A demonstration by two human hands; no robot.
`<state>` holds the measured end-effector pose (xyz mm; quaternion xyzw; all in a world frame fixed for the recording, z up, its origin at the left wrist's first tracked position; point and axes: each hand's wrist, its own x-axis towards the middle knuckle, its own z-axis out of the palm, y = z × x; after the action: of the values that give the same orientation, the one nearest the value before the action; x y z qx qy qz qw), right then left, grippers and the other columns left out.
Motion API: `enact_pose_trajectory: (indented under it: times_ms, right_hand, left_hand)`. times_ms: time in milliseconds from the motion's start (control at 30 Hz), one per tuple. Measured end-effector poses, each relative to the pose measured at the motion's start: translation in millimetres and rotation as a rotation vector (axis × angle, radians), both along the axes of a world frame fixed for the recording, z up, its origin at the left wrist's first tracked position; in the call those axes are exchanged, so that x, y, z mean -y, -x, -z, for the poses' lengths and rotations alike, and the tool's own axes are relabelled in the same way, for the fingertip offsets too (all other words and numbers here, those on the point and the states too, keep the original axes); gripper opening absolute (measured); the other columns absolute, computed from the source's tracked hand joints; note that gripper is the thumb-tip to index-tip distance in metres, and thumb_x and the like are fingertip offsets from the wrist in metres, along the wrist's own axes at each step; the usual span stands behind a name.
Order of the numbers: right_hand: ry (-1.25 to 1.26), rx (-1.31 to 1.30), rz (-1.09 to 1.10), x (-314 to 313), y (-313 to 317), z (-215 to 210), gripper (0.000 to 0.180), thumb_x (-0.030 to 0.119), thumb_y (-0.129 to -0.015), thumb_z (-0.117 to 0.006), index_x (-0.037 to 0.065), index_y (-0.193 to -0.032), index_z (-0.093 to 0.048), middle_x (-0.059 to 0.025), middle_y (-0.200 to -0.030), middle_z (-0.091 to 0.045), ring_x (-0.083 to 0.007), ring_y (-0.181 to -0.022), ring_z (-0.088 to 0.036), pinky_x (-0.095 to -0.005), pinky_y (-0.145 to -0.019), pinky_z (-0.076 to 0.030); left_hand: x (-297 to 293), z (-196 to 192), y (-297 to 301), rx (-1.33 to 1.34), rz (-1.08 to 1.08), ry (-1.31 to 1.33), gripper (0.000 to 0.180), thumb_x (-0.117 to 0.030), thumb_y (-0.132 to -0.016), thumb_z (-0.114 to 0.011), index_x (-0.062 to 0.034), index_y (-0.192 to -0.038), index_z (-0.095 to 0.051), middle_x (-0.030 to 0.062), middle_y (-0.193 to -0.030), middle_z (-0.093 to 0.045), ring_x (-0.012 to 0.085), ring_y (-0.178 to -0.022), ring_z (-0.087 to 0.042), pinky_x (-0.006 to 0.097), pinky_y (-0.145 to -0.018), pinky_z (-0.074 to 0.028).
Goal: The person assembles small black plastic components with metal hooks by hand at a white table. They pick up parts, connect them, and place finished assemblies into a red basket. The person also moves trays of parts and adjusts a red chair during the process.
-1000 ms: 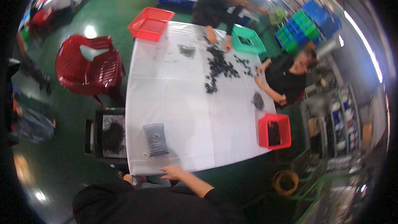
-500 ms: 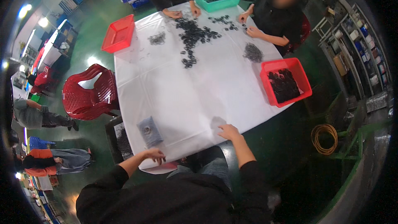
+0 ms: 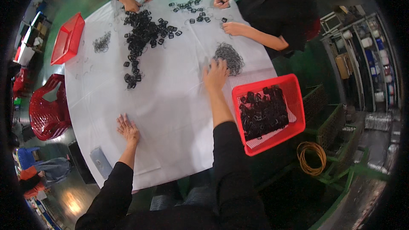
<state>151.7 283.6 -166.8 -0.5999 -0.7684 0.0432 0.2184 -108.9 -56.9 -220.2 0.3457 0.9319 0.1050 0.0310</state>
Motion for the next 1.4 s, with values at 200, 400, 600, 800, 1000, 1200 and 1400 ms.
enact_pose_trajectory:
  times_ms: [200,400,600,800,1000,1200,1400]
  right_hand:
    - [0.168,0.18,0.161,-112,6,11,0.049,0.049,-0.084,-0.053,0.025,-0.126,-0.052,-0.0075,-0.138,-0.04,-0.032,-0.133,-0.027,-0.0692,-0.096,-0.023]
    - [0.152,0.168,0.129,-73,16,31,0.047,0.053,-0.086,-0.048,0.029,-0.126,-0.053,-0.0056,-0.138,-0.041,-0.0313,-0.133,-0.028,-0.071,-0.097,-0.019]
    - [0.195,0.066,-0.229,87,88,22,0.039,0.041,-0.084,-0.056,0.023,-0.118,-0.058,-0.0044,-0.135,-0.046,-0.0304,-0.131,-0.032,-0.0681,-0.1,-0.015]
    - [0.123,-0.242,-0.186,96,85,1,0.036,0.034,-0.086,-0.057,0.015,-0.116,-0.059,-0.0096,-0.135,-0.044,-0.0326,-0.129,-0.034,-0.061,-0.1,-0.025]
    - [-0.003,0.102,0.581,-83,0,48,0.054,0.044,-0.092,-0.041,0.016,-0.139,-0.036,-0.0158,-0.146,-0.027,-0.0356,-0.136,-0.021,-0.0672,-0.101,-0.019]
    - [0.093,0.086,0.39,-90,-34,57,0.055,0.047,-0.092,-0.039,0.016,-0.137,-0.039,-0.0061,-0.145,-0.033,-0.0313,-0.136,-0.024,-0.0625,-0.104,-0.017]
    - [0.034,0.034,-0.155,42,40,67,0.043,0.033,-0.092,-0.047,0.015,-0.131,-0.049,-0.0045,-0.141,-0.041,-0.0294,-0.132,-0.033,-0.0531,-0.108,-0.019]
  left_hand:
    - [-3,-1,-4,-0.043,-0.013,0.025,0.054,-0.021,-0.089,-0.041,-0.0174,-0.141,-0.029,0.008,-0.151,-0.019,0.0285,-0.141,-0.007,0.055,-0.109,-0.002]
    - [-10,-10,-5,-0.024,-0.025,0.013,0.056,-0.02,-0.087,-0.043,-0.0174,-0.141,-0.03,0.0079,-0.15,-0.02,0.0286,-0.141,-0.009,0.055,-0.109,-0.003]
    - [-10,-10,-6,-0.024,-0.031,-0.003,0.055,-0.021,-0.086,-0.044,-0.0178,-0.14,-0.032,0.0079,-0.15,-0.022,0.0286,-0.141,-0.011,0.055,-0.109,-0.004]
    - [-7,-3,-3,-0.057,-0.012,-0.015,0.053,-0.021,-0.087,-0.044,-0.0183,-0.139,-0.033,0.0078,-0.15,-0.022,0.0285,-0.14,-0.012,0.054,-0.11,-0.004]
    - [-5,-1,-2,-0.073,-0.016,-0.002,0.055,-0.021,-0.087,-0.045,-0.019,-0.14,-0.032,0.0072,-0.15,-0.022,0.0279,-0.141,-0.012,0.054,-0.11,-0.004]
    - [-6,-3,-2,-0.042,-0.01,-0.021,0.056,-0.02,-0.086,-0.046,-0.0196,-0.14,-0.032,0.007,-0.15,-0.023,0.0276,-0.141,-0.012,0.053,-0.11,-0.003]
    - [-5,-6,-1,-0.014,-0.037,-0.054,0.057,-0.018,-0.084,-0.048,-0.019,-0.139,-0.034,0.0069,-0.149,-0.025,0.0283,-0.141,-0.013,0.052,-0.111,-0.002]
